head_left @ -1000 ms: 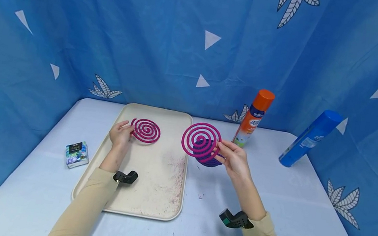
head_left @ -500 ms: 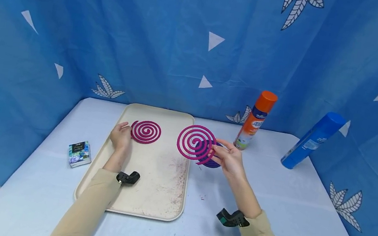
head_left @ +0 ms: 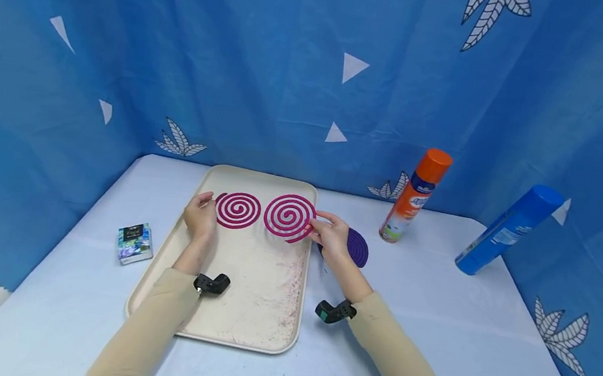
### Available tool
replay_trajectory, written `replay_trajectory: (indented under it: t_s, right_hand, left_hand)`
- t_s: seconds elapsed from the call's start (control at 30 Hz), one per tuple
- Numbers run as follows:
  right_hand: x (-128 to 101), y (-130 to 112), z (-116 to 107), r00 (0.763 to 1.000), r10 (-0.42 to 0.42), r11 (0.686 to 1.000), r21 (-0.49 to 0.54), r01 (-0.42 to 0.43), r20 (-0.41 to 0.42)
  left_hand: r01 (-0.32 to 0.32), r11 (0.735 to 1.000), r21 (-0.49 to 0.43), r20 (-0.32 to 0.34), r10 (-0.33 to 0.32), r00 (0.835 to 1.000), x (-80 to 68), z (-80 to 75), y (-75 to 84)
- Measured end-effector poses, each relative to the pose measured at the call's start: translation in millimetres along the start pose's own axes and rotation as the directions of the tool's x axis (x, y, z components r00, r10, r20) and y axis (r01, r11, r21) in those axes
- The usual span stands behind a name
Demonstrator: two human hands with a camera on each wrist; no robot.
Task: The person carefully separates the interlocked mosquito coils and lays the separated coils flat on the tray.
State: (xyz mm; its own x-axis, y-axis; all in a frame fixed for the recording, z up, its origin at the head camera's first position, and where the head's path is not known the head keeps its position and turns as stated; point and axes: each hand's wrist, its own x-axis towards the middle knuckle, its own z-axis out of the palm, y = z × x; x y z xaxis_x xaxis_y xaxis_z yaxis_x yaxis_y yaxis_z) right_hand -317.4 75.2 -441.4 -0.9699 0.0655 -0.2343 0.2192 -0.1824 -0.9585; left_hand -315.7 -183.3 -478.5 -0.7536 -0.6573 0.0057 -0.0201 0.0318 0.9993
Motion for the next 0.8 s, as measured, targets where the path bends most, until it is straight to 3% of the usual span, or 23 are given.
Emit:
replay_trajectory:
  t_s: [0.2, 0.43, 0.63, 0.8]
  right_hand:
    - [19.7, 15.9, 13.9, 0.999, -0.01, 1.0, -0.012, 0.01, -0.051]
    - [26.3, 20.6, 19.8, 0.995, -0.01, 0.998, -0.066, 0.004, -0.102]
    - [27.3, 20.2, 19.0, 0.995, 0.004, 0.993, -0.118, -0.015, -0.095]
    - [21.1, 16.4, 13.7, 0.999, 0.004, 0.987, -0.161, -0.013, -0.053]
  left_hand:
    - [-0.029, 0.999, -0.024, 0.008, 0.029, 1.0, -2.8, 3.9, 4.6]
    - [-0.067, 0.997, -0.038, 0.055, 0.069, 0.996, -9.5, 7.9, 14.7]
    - [-0.09, 0.996, -0.026, 0.105, 0.092, 0.99, -18.7, 12.3, 27.3]
    - [-0.089, 0.996, -0.032, 0.19, 0.093, 0.977, -37.4, 18.8, 38.5]
